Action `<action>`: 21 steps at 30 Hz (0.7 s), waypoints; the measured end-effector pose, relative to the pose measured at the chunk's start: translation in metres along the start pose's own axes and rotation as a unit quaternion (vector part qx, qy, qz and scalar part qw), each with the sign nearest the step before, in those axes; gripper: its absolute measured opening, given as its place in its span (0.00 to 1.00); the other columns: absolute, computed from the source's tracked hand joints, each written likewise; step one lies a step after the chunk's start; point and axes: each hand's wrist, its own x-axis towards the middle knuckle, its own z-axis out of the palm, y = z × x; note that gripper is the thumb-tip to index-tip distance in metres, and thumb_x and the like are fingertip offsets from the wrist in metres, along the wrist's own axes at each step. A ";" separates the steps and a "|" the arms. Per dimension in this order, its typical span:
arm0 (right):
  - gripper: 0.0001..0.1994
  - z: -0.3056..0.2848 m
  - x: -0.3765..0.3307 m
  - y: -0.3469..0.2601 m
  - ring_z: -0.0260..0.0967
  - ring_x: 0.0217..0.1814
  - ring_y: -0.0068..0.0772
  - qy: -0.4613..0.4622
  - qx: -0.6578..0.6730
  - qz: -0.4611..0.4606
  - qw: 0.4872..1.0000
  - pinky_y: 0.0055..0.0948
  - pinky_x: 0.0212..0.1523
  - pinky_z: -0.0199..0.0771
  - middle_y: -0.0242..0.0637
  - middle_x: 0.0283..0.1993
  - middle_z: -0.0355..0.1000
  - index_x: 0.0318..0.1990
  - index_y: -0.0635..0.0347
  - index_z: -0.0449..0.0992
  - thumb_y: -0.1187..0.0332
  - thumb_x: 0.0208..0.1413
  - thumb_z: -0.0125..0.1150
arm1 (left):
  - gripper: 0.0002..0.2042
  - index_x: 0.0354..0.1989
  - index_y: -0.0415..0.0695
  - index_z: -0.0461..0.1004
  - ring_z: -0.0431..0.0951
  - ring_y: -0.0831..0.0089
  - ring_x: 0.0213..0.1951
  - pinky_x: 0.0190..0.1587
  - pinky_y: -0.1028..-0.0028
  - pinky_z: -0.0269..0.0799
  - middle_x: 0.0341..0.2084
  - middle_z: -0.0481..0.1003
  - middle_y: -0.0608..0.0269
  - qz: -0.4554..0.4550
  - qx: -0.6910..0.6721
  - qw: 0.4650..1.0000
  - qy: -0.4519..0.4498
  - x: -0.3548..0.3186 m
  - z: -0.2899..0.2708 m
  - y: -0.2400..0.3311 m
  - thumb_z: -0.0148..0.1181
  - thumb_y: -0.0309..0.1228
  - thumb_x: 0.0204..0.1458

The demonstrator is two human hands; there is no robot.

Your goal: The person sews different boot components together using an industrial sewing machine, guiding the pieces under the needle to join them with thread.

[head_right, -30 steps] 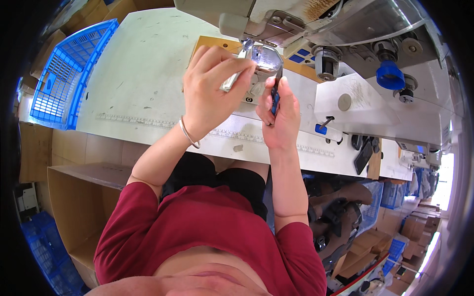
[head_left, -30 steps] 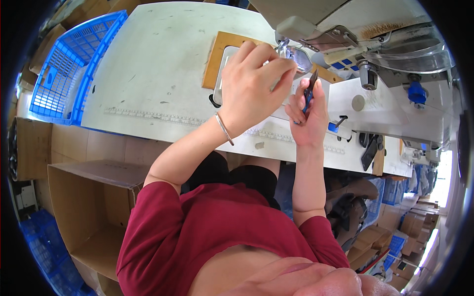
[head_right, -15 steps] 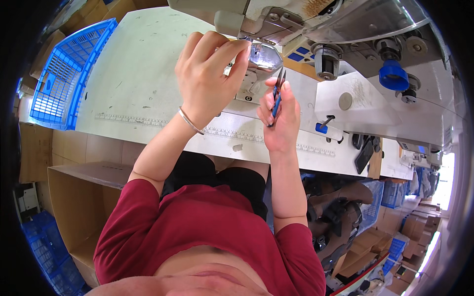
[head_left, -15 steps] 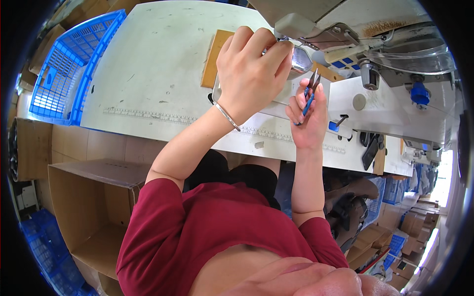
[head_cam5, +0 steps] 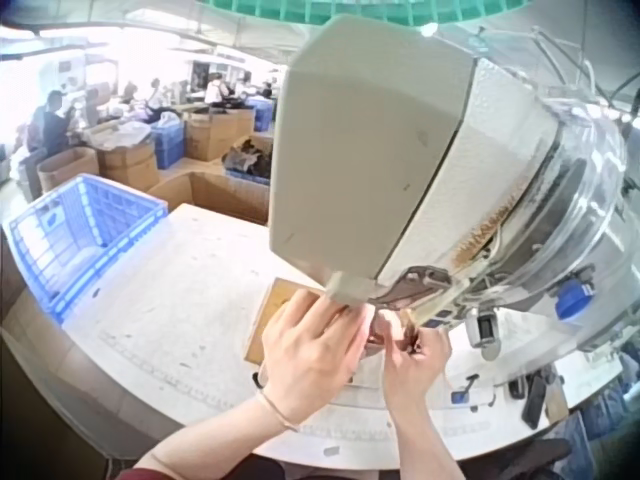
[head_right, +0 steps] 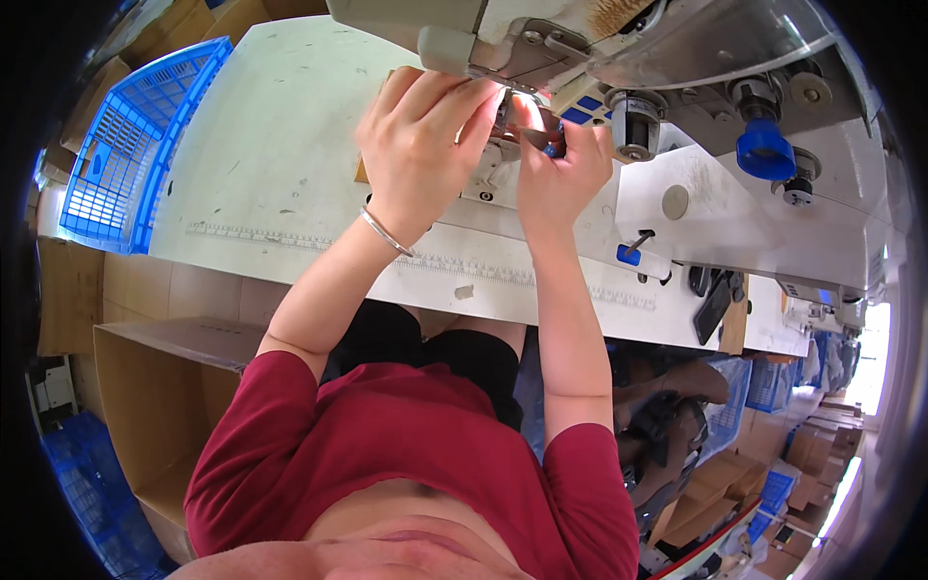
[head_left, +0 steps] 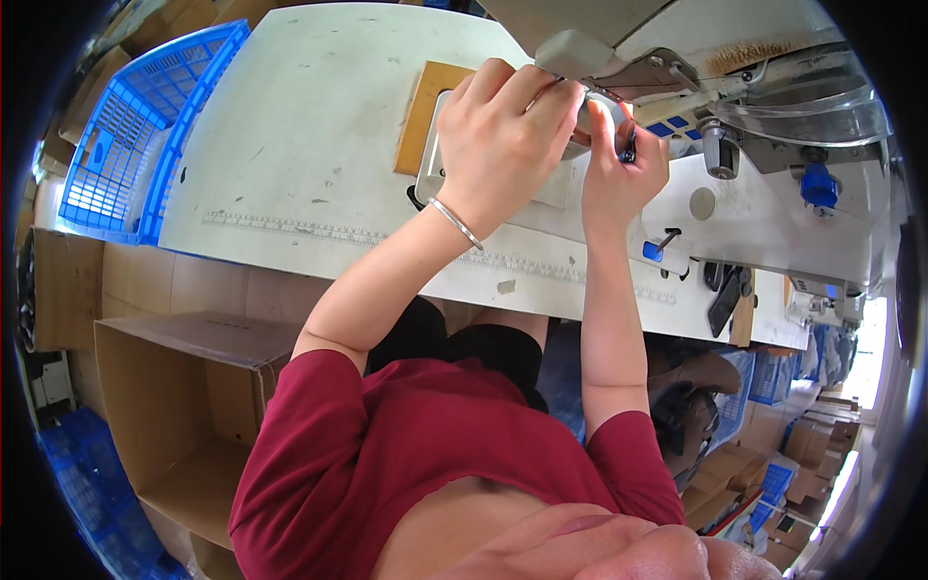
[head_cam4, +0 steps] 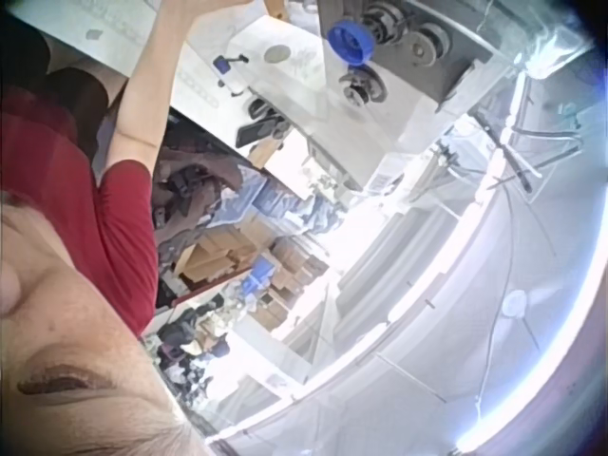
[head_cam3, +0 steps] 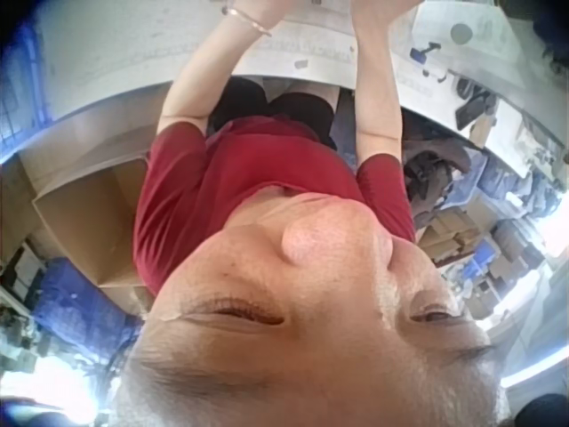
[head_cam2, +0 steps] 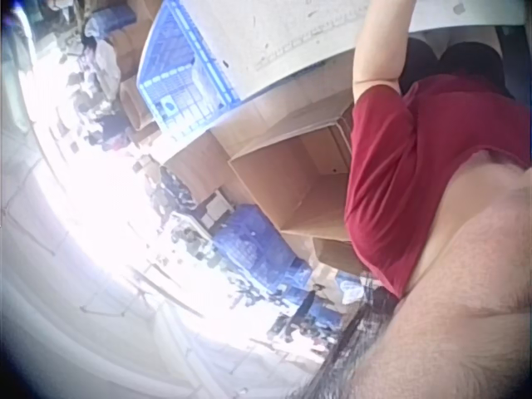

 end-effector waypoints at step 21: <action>0.06 0.004 -0.011 0.007 0.65 0.34 0.25 -0.054 0.180 0.115 0.975 0.25 0.37 0.66 0.32 0.33 0.75 0.33 0.59 0.80 0.68 0.51 0.67 | 0.07 0.29 0.48 0.78 0.71 0.63 0.45 0.43 0.65 0.67 0.40 0.72 0.65 -0.111 -0.196 0.974 -0.012 -0.016 0.002 -0.005 0.66 0.24 0.40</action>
